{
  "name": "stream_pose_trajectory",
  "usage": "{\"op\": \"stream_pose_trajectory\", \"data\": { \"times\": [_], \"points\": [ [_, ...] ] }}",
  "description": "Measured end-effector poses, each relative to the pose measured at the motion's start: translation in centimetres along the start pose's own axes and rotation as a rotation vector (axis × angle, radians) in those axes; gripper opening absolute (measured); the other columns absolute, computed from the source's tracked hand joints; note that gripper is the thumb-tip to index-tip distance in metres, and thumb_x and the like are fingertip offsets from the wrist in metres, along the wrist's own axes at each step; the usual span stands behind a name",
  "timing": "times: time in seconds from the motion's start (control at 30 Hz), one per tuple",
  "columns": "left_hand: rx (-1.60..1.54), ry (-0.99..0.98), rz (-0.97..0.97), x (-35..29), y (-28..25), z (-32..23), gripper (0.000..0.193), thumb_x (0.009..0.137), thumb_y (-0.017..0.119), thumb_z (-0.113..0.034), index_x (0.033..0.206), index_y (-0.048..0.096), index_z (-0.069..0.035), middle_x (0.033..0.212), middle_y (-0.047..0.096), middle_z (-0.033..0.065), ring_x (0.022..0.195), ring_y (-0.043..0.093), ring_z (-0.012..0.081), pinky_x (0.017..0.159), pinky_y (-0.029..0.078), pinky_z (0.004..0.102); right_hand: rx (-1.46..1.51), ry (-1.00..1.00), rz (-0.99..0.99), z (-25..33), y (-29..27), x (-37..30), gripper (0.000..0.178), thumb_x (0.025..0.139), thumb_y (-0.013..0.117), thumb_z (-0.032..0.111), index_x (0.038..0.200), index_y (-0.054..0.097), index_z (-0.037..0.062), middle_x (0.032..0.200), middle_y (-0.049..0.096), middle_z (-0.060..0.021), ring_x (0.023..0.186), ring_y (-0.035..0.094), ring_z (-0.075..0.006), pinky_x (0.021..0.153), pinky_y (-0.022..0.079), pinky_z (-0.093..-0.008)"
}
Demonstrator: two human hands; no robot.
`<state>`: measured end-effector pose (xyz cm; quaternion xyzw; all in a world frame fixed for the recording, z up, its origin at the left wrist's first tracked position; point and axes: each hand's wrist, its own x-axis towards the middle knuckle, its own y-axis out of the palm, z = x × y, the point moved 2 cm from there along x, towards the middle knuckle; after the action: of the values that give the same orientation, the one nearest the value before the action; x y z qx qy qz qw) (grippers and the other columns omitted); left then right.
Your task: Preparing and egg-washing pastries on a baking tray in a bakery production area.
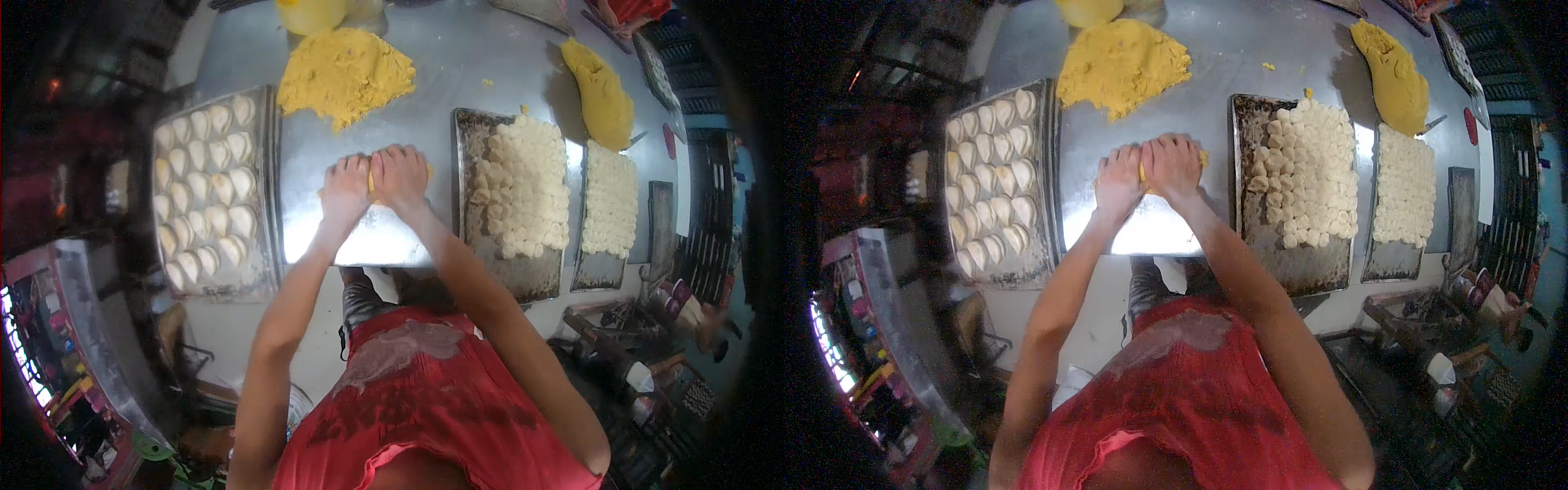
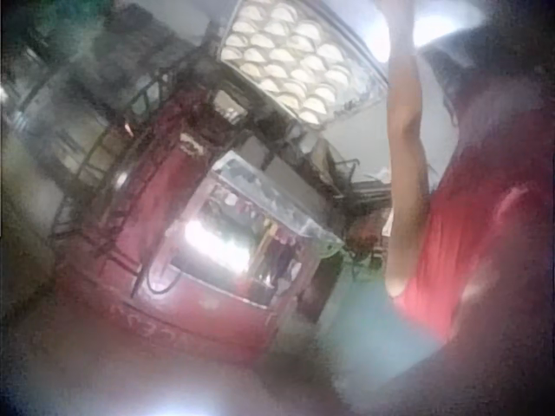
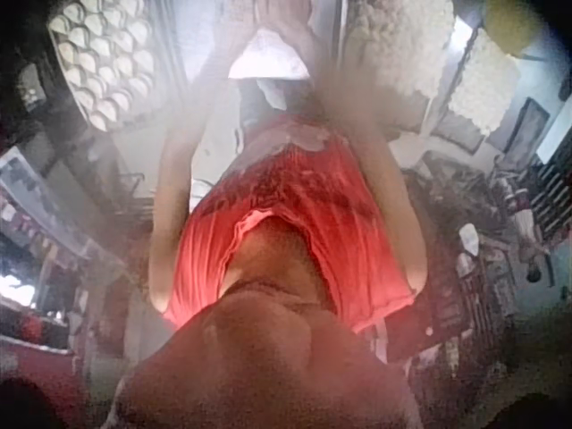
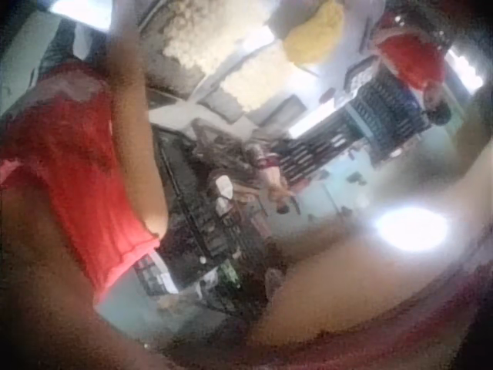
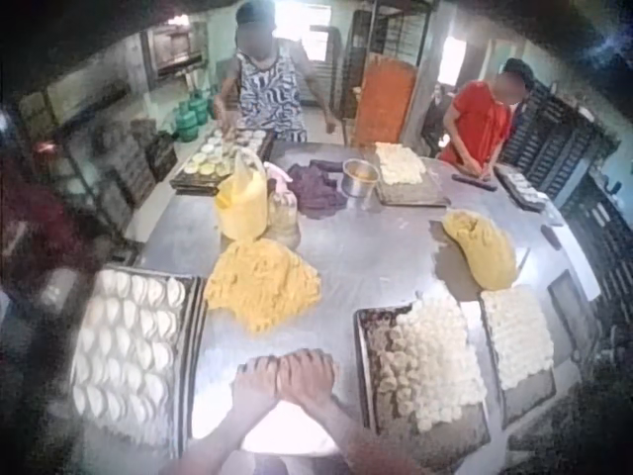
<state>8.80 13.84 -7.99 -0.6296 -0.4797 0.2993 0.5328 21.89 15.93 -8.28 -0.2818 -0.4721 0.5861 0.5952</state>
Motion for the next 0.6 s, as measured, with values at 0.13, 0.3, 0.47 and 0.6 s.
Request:
{"op": "stream_pose_trajectory", "data": {
  "times": [0.13, 0.3, 0.47, 0.6],
  "points": [
    [-0.101, -0.009, 0.039, -0.3, -1.1, 0.3, 0.058, 0.079, 0.072, -0.030, 0.128, 0.053, -0.004, 0.119, 0.059, 0.0116, 0.110, 0.057, 0.0307, 0.093, 0.044, 0.0468, -0.013, 0.004, -0.089, 0.6, -1.2, 0.1, 0.035, 0.096, 0.050, 0.031, 0.083, 0.074, 0.0091, 0.087, 0.069, -0.0098, 0.090, 0.061, -0.0312, 0.087, 0.046, -0.0460],
    [-0.203, 0.016, 0.146, 0.0, -2.8, -2.4, 0.070, 0.070, 0.078, -0.041, 0.121, 0.054, 0.000, 0.122, 0.057, 0.0152, 0.118, 0.053, 0.0309, 0.098, 0.041, 0.0470, 0.023, 0.179, 0.206, 0.8, -3.3, -1.3, 0.033, 0.097, 0.049, 0.031, 0.104, 0.071, 0.0070, 0.111, 0.067, -0.0121, 0.111, 0.057, -0.0313, 0.098, 0.041, -0.0484],
    [-0.197, 0.076, 0.106, -10.2, -0.6, -5.5, 0.090, 0.078, 0.074, -0.035, 0.150, 0.032, -0.001, 0.152, 0.036, 0.0204, 0.144, 0.030, 0.0359, 0.117, 0.024, 0.0558, 0.145, -0.041, 0.253, 1.0, -4.6, -11.8, 0.051, 0.099, 0.045, 0.032, 0.139, 0.050, 0.0006, 0.144, 0.048, -0.0174, 0.139, 0.037, -0.0371, 0.118, 0.019, -0.0540],
    [-0.089, 0.008, 0.218, -14.2, 0.8, -7.7, 0.072, 0.091, 0.059, -0.036, 0.153, 0.033, -0.009, 0.158, 0.029, 0.0190, 0.147, 0.025, 0.0373, 0.117, 0.011, 0.0655, -0.058, -0.161, 0.256, -0.2, -3.2, -18.6, 0.058, 0.099, 0.044, 0.041, 0.144, 0.046, 0.0040, 0.155, 0.035, -0.0205, 0.147, 0.021, -0.0422, 0.118, 0.014, -0.0612]
  ]
}}
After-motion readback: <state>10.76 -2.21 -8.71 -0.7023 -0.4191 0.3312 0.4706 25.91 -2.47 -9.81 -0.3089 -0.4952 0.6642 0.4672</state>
